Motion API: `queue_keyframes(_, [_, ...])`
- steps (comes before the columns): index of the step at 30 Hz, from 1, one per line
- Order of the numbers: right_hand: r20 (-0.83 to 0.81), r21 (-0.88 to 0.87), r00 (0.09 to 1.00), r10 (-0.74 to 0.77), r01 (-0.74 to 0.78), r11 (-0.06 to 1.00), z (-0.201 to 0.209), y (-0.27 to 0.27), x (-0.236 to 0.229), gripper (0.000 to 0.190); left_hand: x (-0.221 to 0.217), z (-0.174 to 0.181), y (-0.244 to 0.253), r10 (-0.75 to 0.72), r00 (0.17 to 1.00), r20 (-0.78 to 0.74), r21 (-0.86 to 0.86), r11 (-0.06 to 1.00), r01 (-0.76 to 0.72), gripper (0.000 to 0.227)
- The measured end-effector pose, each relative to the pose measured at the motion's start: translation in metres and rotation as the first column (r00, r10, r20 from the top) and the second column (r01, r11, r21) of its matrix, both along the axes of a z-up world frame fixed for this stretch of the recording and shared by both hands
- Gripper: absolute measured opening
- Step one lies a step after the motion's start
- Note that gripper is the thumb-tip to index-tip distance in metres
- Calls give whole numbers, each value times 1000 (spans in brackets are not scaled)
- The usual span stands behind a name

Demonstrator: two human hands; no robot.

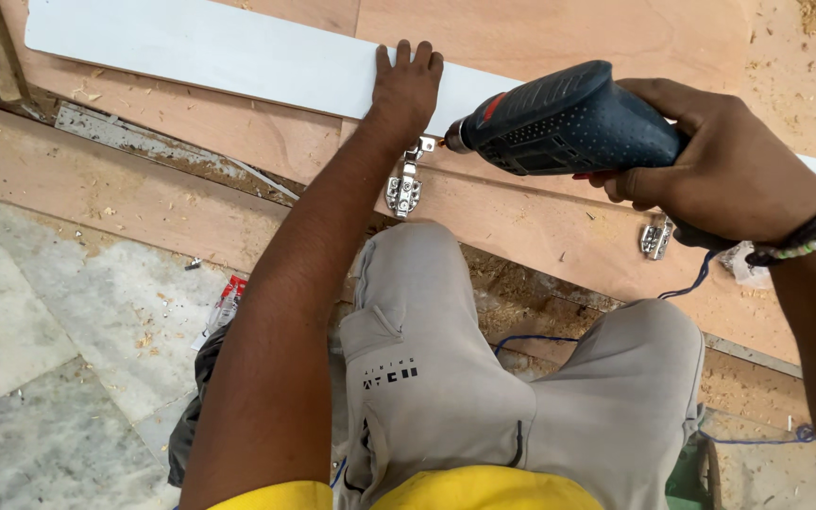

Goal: The person assembles furniture by opening a packet of hinges, positioning the hinges on a wooden panel, and securing them using a power drill.

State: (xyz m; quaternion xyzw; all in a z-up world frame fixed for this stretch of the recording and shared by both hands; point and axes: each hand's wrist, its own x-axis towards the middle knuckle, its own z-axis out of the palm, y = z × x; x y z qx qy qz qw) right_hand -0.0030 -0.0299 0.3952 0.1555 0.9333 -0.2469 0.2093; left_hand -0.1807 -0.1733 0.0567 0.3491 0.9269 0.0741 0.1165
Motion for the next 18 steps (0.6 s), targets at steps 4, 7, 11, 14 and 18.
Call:
queue_keyframes(4, [-13, -70, 1000, -2, 1, 998, -5, 1, -3, 71, -3, -15, 7, 22, 1000, -18, 59, 998, -21, 76])
queue_keyframes(7, [-21, -46, 999, 38, -38, 998, -4, -1, -5, 71, -2, -16, 8, 47, 999, 4, 69, 997, -47, 73])
queue_keyframes(11, [-9, 20, 998, 55, -54, 998, -2, -6, -10, 72, 0, -7, 6, 59, 998, 26, 43, 997, -60, 76])
queue_keyframes(14, [12, 46, 998, 56, -57, 997, -4, -10, -12, 73, 0, -2, 7, 61, 996, 65, -4, 998, -60, 85])
queue_keyframes(18, [16, 45, 999, 43, -44, 998, -5, -12, -13, 72, -2, -5, 7, 67, 997, 45, 13, 998, -68, 89])
